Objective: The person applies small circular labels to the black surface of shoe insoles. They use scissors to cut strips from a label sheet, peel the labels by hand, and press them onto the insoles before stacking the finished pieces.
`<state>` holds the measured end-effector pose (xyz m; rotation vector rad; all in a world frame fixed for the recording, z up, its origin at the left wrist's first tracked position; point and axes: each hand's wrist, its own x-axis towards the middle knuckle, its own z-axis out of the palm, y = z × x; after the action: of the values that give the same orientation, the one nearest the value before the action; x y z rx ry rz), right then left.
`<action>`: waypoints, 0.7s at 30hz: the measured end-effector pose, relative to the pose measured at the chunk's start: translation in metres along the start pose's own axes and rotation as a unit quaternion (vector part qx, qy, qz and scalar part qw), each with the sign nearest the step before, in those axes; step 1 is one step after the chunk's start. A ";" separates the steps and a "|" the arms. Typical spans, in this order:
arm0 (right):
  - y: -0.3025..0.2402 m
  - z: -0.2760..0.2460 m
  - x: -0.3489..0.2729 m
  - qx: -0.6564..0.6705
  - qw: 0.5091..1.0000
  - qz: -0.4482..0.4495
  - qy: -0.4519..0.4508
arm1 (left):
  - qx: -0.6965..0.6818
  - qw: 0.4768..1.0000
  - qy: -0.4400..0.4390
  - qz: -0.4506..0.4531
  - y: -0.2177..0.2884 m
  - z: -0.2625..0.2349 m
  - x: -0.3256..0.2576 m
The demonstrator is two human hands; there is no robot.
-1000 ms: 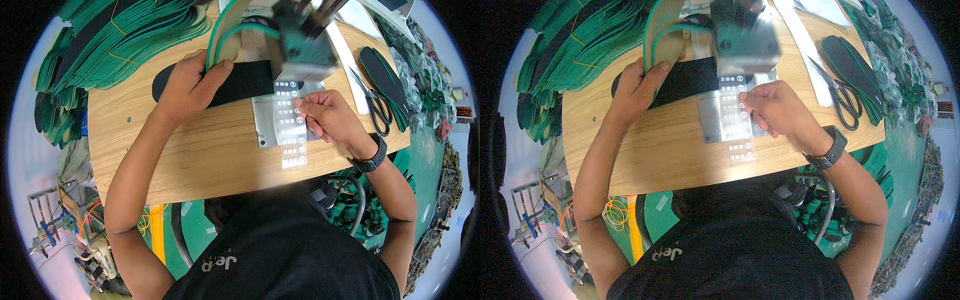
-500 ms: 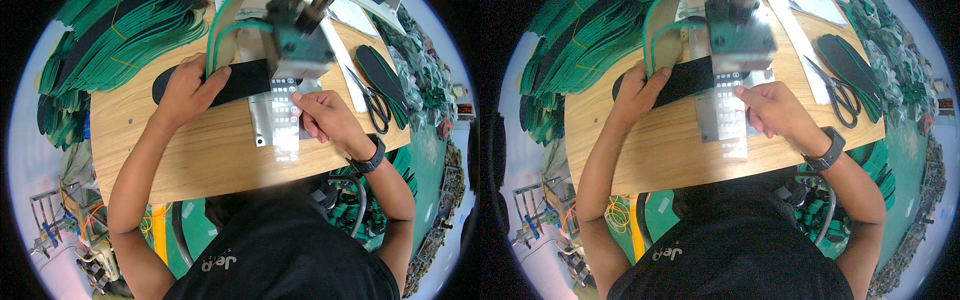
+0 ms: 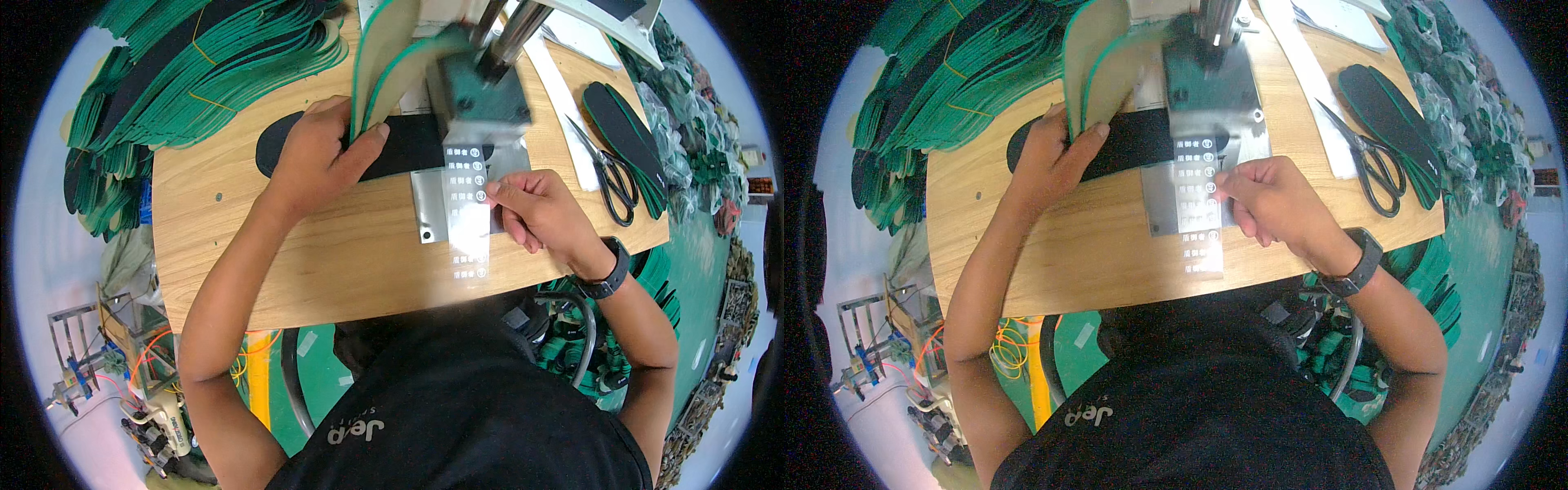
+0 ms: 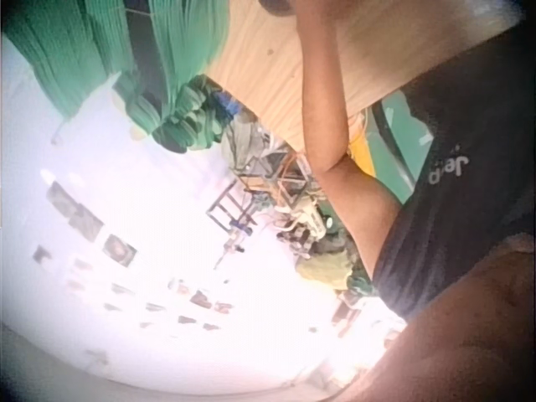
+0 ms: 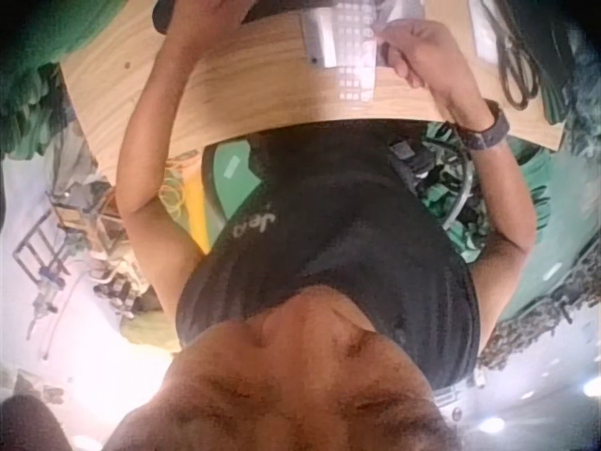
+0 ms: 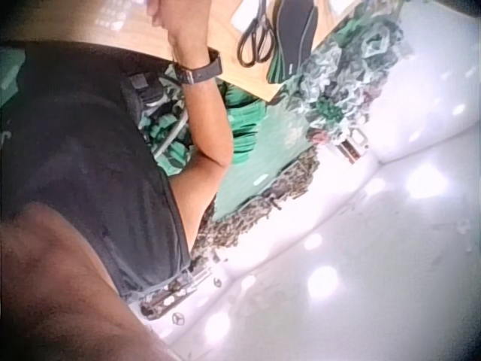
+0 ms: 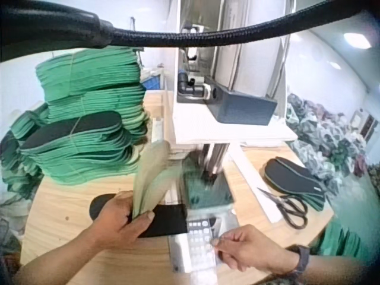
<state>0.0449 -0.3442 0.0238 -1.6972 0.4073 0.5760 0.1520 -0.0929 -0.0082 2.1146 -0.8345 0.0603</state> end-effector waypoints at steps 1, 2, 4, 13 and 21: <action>0.000 0.000 0.000 0.000 1.000 -0.001 0.000 | -0.002 1.000 -0.006 -0.004 0.002 -0.001 0.000; 0.000 0.001 0.000 0.000 1.000 -0.002 0.000 | -0.004 1.000 -0.013 -0.009 0.003 -0.001 0.001; 0.001 0.002 0.000 0.001 1.000 -0.009 0.000 | 0.006 1.000 0.007 0.011 0.001 0.001 -0.001; 0.004 0.002 -0.005 0.022 0.999 -0.049 -0.007 | 0.137 0.988 -0.050 0.047 0.007 0.001 0.000; 0.020 -0.080 -0.031 -0.147 0.983 -0.091 0.059 | 0.150 0.986 -0.039 0.063 0.008 0.003 -0.003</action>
<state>0.0207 -0.4273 0.0371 -2.0338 0.2556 0.4180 0.1446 -0.0970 -0.0057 2.3533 -1.0613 0.1799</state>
